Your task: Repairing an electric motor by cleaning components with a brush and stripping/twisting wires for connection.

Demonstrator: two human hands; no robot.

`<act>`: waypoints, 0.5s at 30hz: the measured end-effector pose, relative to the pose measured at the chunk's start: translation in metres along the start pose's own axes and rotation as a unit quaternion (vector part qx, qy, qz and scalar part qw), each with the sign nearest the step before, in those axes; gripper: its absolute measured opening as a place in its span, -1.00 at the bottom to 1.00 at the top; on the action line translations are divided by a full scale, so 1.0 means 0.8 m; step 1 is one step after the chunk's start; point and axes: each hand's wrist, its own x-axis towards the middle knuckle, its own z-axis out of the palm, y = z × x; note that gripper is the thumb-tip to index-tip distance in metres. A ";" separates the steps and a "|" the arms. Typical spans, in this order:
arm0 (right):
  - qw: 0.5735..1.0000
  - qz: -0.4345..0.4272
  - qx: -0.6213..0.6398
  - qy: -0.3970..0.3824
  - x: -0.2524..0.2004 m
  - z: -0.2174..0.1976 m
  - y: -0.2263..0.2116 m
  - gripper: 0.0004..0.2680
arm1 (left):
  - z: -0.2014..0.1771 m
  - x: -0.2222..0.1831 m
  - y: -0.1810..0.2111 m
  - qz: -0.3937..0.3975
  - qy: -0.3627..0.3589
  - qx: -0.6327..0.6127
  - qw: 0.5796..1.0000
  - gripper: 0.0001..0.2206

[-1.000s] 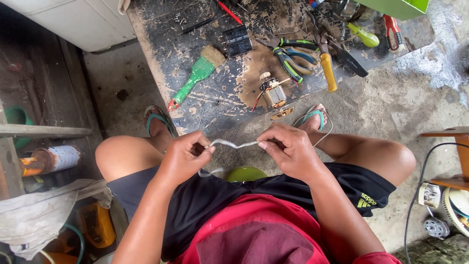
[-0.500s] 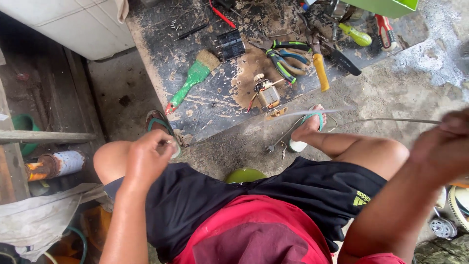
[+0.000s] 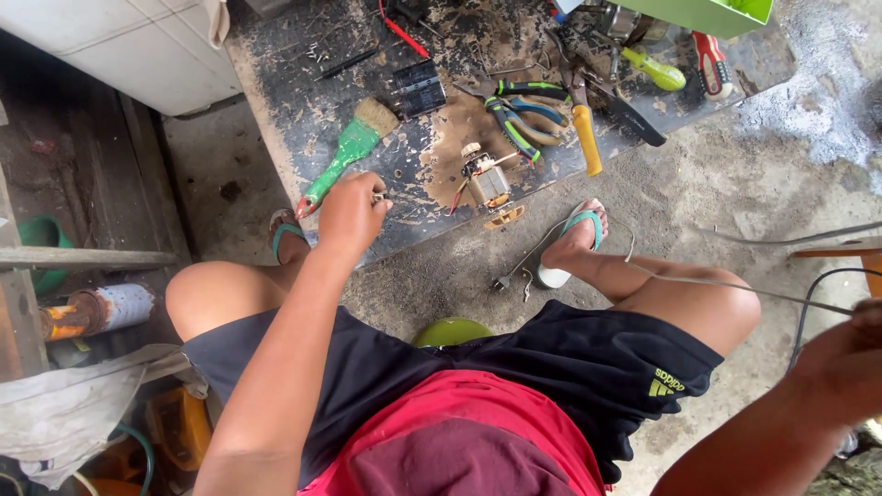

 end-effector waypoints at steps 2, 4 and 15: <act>0.994 0.069 0.040 0.072 -0.017 0.046 -0.022 -0.89 | 0.010 0.006 -0.001 -0.035 0.012 -0.032 0.999 -0.92; 0.995 0.051 0.055 0.064 -0.046 0.111 -0.070 -0.87 | 0.014 0.009 -0.004 -0.021 0.012 -0.012 1.000 -0.93; 0.995 0.013 0.043 -0.091 -0.073 0.223 -0.094 -0.89 | -0.011 0.116 0.135 0.098 0.062 -0.037 0.993 -0.95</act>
